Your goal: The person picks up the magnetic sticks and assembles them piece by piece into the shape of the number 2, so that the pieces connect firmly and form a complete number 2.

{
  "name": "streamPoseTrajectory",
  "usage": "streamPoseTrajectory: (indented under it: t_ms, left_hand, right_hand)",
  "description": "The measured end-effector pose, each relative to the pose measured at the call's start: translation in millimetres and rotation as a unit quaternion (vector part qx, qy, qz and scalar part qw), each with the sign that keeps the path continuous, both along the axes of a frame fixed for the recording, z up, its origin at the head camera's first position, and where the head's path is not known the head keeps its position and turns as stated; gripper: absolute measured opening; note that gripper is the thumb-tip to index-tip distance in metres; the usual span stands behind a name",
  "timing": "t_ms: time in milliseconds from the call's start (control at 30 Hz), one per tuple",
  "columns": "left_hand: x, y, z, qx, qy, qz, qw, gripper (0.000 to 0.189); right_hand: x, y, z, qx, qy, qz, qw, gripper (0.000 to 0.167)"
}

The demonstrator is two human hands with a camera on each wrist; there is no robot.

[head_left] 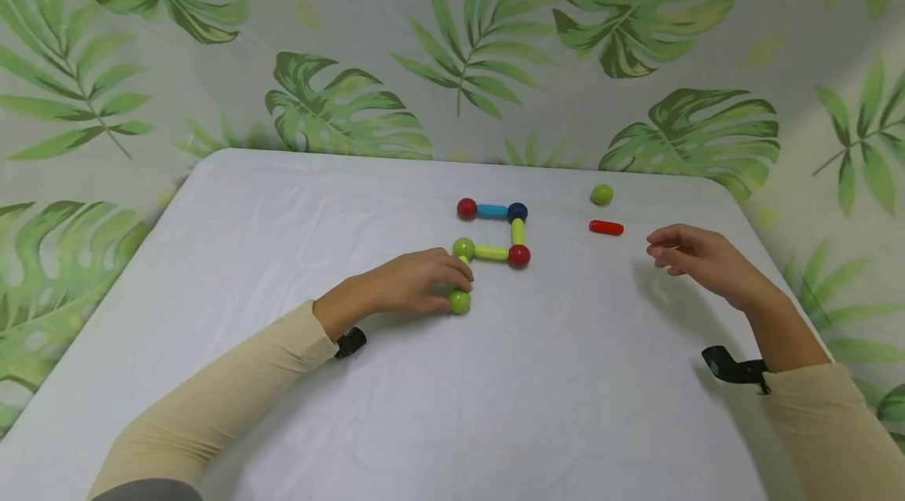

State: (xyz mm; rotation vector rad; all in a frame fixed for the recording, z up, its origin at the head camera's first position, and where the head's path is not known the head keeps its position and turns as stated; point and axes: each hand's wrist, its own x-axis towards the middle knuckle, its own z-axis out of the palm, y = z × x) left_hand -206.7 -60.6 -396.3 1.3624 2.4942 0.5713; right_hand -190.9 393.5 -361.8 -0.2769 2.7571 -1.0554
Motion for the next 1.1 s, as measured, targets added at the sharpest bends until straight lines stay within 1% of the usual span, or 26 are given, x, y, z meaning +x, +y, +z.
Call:
streamPoseTrajectory:
  t_ms: [133,233,400,500,600,667,733,933,1100]
  left_hand:
    - [0.3,-0.1,0.6,0.0,-0.008,0.0,1.0,0.035]
    - [-0.5,0.8,0.3,0.0,-0.008,-0.002,1.0,0.036]
    - [-3.1,0.8,0.1,0.0,-0.009,0.003,1.0,0.039]
    - [-3.7,0.5,-0.1,-0.002,-0.02,0.005,0.9998,0.039]
    - [-4.3,0.3,-0.9,-0.003,-0.03,0.004,0.9995,0.039]
    - [-4.8,0.0,-1.9,0.001,-0.031,0.003,0.9995,0.038]
    - [-5.2,-0.3,-2.8,0.003,-0.03,0.003,0.9995,0.038]
    - [-5.8,0.4,-4.0,0.006,-0.027,-0.004,0.9996,0.036]
    - [-6.2,0.1,-3.1,0.013,-0.036,-0.003,0.9993,0.036]
  right_hand:
    - [-10.6,3.4,-1.9,-0.001,-0.04,-0.006,0.9992,0.041]
    - [-16.9,4.4,-4.1,0.017,-0.047,-0.012,0.9987,0.044]
    - [-29.1,2.2,-8.5,0.048,-0.036,-0.007,0.9982,0.045]
    - [-38.0,-1.1,-11.8,0.082,-0.007,-0.009,0.9965,0.042]
    - [-46.1,-5.7,-15.1,0.12,0.025,-0.017,0.9924,0.041]
    - [-51.6,-9.5,-17.2,0.138,0.032,-0.015,0.9898,0.043]
    - [-57.1,-13.4,-19.5,0.148,0.025,-0.006,0.9887,0.045]
    - [-71.1,-28.2,-23.6,0.152,-0.008,0.02,0.9882,0.045]
    - [-81.6,-37.1,-27.0,0.151,-0.009,0.03,0.988,0.042]
